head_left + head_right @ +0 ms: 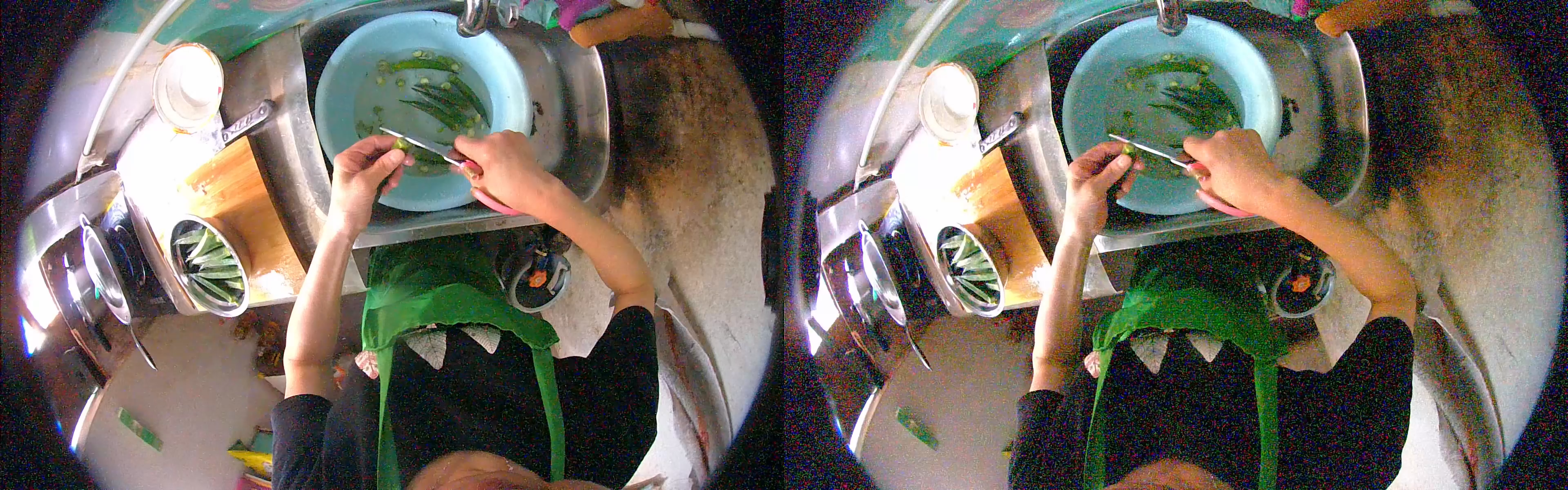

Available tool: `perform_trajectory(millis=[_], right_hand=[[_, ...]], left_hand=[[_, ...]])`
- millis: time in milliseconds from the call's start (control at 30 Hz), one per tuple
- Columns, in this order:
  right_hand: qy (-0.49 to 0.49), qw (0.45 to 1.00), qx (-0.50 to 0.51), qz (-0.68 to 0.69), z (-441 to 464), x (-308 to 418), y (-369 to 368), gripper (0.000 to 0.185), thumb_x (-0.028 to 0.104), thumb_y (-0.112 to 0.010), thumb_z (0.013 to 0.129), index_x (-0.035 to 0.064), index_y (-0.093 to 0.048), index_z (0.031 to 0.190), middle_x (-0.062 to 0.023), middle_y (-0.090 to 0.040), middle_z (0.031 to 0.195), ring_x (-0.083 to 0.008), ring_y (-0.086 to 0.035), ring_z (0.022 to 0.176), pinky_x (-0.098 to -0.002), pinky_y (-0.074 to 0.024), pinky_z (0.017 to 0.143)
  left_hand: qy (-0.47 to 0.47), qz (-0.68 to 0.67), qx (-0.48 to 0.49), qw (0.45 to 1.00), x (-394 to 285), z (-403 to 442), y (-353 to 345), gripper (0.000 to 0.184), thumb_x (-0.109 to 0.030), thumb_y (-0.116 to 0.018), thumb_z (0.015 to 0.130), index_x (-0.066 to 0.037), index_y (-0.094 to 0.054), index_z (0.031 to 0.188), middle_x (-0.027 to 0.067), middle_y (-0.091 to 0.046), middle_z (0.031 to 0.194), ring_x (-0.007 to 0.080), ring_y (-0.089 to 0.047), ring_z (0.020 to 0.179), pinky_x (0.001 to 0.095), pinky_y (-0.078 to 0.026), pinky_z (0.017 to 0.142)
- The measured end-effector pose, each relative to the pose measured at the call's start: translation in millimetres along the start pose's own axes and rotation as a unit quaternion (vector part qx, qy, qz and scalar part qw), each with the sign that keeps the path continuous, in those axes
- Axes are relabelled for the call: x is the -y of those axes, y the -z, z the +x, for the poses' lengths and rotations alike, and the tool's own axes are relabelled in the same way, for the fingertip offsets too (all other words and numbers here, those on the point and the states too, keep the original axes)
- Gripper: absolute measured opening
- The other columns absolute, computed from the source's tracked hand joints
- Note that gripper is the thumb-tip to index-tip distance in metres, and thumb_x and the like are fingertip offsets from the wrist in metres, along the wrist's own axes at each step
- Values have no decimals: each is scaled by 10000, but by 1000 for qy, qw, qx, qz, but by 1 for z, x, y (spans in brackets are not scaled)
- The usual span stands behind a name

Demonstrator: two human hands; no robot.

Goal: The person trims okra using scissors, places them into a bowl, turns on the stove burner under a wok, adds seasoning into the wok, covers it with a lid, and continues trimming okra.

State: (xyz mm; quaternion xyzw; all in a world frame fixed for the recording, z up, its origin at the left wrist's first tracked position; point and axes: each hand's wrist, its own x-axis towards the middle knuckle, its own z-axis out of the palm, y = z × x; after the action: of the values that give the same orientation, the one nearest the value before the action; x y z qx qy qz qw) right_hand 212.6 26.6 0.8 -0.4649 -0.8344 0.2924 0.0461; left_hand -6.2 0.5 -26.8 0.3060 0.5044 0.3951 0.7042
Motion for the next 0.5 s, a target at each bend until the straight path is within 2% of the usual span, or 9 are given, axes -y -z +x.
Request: perform_trajectory(millis=[33, 100, 167, 233, 267, 333, 500], right_hand=[[0, 1000, 0, 0, 0, -1, -1, 110, 141, -618, 765, 78, -530, 787, -140, -552, 591, -331, -584, 570, -440, -445, 527], [-62, 992, -37, 101, -1, -3, -3, 148, 164, -632, 768, 66, -525, 736, -141, -535, 573, -330, -578, 561, -436, -435, 520], [-65, 992, -29, 101, -2, -4, -5, 159, 175, -638, 769, 63, -526, 784, -145, -553, 623, -331, -588, 597, -434, -432, 527], [20, 995, -82, 51, -4, 1, -2, 165, 160, -634, 762, 77, -523, 852, -135, -562, 689, -331, -596, 637, -439, -440, 543], [19, 995, -82, 51, -5, 5, 0, 165, 160, -634, 762, 77, -523, 852, -135, -562, 689, -331, -596, 637, -439, -440, 543], [-4, 998, -54, -32, -5, 13, 3, 181, 132, -614, 762, 96, -515, 910, -132, -557, 730, -341, -595, 665, -452, -452, 564], [-14, 999, -30, -40, -5, 17, 5, 193, 183, -613, 767, 70, -527, 898, -167, -590, 731, -366, -609, 678, -486, -466, 597]], left_hand=[[-11, 14, -5, 1000, 1, 1, -1, 172, -137, -613, 871, 0, -613, 975, 45, -635, 793, 73, -485, 579, 200, -360, 487], [-9, 14, -11, 1000, -1, 2, -1, 180, -126, -613, 865, 0, -608, 994, 54, -635, 795, 80, -497, 587, 205, -370, 499], [-7, 12, -20, 1000, -1, 2, 0, 192, -114, -612, 859, 1, -604, 1013, 62, -635, 798, 87, -509, 596, 210, -380, 511], [-20, 26, -40, 999, 1, 4, 2, 207, -93, -665, 823, -4, -620, 1004, 7, -610, 734, 48, -482, 581, 192, -367, 504], [-19, 26, -39, 999, 2, 3, 2, 207, -93, -665, 823, -4, -620, 1004, 7, -610, 734, 48, -482, 581, 192, -367, 504], [-34, 60, -74, 995, 5, 4, 1, 234, -76, -687, 798, -2, -626, 1012, -11, -590, 703, 43, -479, 578, 185, -361, 506], [-29, 55, -103, 993, 2, 3, -5, 225, -60, -695, 785, 3, -636, 993, -16, -584, 691, 44, -472, 573, 182, -352, 504]])
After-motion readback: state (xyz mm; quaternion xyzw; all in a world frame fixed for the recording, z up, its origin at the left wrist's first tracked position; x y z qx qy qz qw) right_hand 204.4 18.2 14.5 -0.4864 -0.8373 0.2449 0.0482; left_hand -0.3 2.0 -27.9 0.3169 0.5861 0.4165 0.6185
